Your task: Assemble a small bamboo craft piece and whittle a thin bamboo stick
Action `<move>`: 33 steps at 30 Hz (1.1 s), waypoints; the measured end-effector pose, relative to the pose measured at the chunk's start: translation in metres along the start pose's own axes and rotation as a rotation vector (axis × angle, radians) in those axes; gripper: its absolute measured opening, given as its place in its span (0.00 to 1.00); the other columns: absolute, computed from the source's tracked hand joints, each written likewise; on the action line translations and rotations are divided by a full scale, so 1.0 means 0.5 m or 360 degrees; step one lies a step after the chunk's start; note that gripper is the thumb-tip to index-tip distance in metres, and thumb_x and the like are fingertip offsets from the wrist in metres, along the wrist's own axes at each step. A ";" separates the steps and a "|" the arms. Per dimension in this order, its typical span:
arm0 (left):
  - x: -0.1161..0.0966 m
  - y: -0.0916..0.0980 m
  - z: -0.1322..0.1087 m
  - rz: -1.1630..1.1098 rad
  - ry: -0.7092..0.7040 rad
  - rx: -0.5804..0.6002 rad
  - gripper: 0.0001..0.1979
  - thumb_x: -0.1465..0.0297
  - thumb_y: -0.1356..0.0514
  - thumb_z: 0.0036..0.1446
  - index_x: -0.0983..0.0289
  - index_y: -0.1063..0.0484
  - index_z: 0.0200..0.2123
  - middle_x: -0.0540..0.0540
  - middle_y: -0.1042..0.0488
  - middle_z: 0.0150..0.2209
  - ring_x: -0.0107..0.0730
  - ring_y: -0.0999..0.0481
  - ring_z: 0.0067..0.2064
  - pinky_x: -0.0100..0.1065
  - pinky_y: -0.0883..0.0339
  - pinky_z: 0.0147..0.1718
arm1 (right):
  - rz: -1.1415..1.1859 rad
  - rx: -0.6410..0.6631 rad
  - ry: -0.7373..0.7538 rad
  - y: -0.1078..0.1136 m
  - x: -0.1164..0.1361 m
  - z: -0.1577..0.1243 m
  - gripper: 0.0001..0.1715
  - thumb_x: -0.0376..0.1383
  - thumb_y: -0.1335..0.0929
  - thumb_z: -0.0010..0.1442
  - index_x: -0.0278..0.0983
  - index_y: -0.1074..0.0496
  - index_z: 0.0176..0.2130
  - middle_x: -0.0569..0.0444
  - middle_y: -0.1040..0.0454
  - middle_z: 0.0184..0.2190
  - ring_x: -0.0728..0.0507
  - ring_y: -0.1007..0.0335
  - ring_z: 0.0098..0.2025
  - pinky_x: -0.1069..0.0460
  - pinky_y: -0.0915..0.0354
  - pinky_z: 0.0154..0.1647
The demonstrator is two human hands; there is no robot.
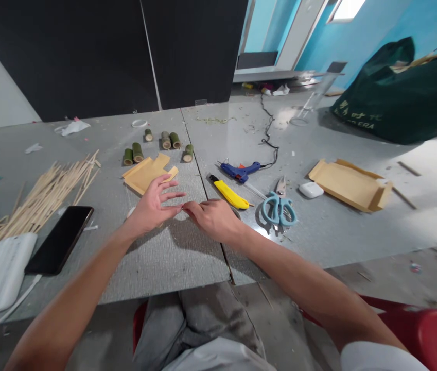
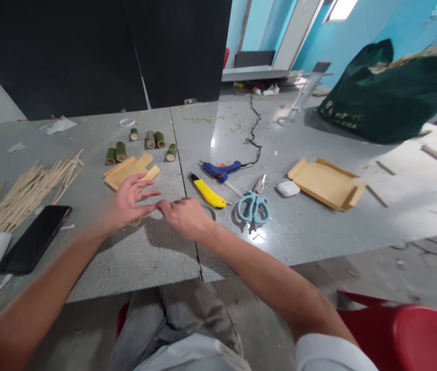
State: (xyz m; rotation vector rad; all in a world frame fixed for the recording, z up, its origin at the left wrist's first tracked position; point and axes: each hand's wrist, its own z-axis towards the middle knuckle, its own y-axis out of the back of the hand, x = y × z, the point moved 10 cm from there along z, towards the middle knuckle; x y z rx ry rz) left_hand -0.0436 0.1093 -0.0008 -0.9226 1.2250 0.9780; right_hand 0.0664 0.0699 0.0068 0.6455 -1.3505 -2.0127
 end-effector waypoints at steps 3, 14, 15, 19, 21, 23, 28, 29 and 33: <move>-0.001 0.000 0.000 0.0010 0.0007 0.0013 0.38 0.75 0.29 0.51 0.53 0.41 0.61 0.63 0.38 0.65 0.49 0.27 0.61 0.47 0.24 0.51 | 0.0000 -0.0046 0.0049 0.007 0.005 -0.002 0.19 0.37 0.45 0.77 0.32 0.31 0.47 0.54 0.26 0.22 0.48 0.35 0.23 0.49 0.52 0.28; -0.008 -0.008 -0.003 -0.0012 0.0020 0.0043 0.38 0.74 0.32 0.54 0.52 0.45 0.63 0.64 0.39 0.65 0.48 0.28 0.62 0.48 0.26 0.53 | -0.0044 -0.0045 -0.0015 0.010 -0.003 -0.001 0.20 0.37 0.46 0.78 0.31 0.30 0.47 0.52 0.25 0.22 0.48 0.35 0.23 0.49 0.53 0.28; -0.005 -0.005 -0.002 -0.0013 0.0012 0.0023 0.39 0.75 0.31 0.53 0.52 0.46 0.63 0.64 0.38 0.65 0.48 0.27 0.62 0.49 0.26 0.54 | -0.0035 -0.0050 -0.0033 0.009 -0.005 -0.001 0.20 0.38 0.46 0.78 0.32 0.30 0.47 0.52 0.25 0.22 0.48 0.36 0.22 0.49 0.53 0.28; 0.006 0.004 0.001 0.0003 -0.0018 -0.0019 0.42 0.76 0.31 0.53 0.50 0.48 0.64 0.63 0.38 0.65 0.47 0.27 0.62 0.50 0.27 0.55 | -0.0059 -0.0039 -0.0054 0.006 -0.007 0.000 0.20 0.38 0.46 0.78 0.32 0.31 0.47 0.53 0.25 0.22 0.48 0.36 0.22 0.49 0.54 0.27; 0.009 0.004 0.002 0.0018 -0.0034 -0.0014 0.42 0.76 0.32 0.53 0.49 0.49 0.65 0.63 0.38 0.65 0.46 0.27 0.62 0.48 0.26 0.54 | -0.0121 -0.0004 -0.0040 0.003 -0.004 0.001 0.19 0.38 0.46 0.78 0.33 0.31 0.47 0.53 0.26 0.21 0.48 0.35 0.22 0.48 0.55 0.28; 0.009 0.003 0.001 0.0035 -0.0052 0.0000 0.42 0.77 0.32 0.54 0.48 0.50 0.65 0.62 0.39 0.65 0.46 0.27 0.62 0.47 0.25 0.52 | -0.0169 0.0030 -0.0014 0.003 0.000 0.002 0.19 0.37 0.46 0.78 0.33 0.32 0.47 0.54 0.26 0.21 0.47 0.35 0.23 0.48 0.55 0.28; 0.000 -0.002 -0.002 0.0064 -0.0061 -0.0001 0.43 0.77 0.33 0.54 0.48 0.51 0.65 0.63 0.39 0.65 0.47 0.26 0.61 0.46 0.24 0.50 | -0.0212 0.0076 0.0055 0.007 0.011 0.003 0.15 0.33 0.44 0.76 0.31 0.31 0.47 0.53 0.26 0.21 0.46 0.33 0.23 0.48 0.56 0.28; -0.001 -0.003 -0.003 0.0068 -0.0059 0.0003 0.42 0.77 0.33 0.54 0.48 0.51 0.65 0.63 0.39 0.65 0.47 0.26 0.61 0.46 0.24 0.51 | -0.0229 0.0080 0.0063 0.007 0.013 0.004 0.14 0.32 0.43 0.75 0.31 0.31 0.47 0.53 0.26 0.21 0.45 0.33 0.23 0.48 0.56 0.27; -0.002 -0.005 -0.004 0.0080 -0.0066 0.0013 0.42 0.76 0.33 0.55 0.49 0.52 0.64 0.63 0.40 0.66 0.46 0.25 0.60 0.45 0.24 0.49 | -0.0259 0.0065 0.0085 0.006 0.016 0.009 0.13 0.32 0.42 0.75 0.30 0.30 0.46 0.53 0.26 0.21 0.44 0.31 0.23 0.47 0.56 0.27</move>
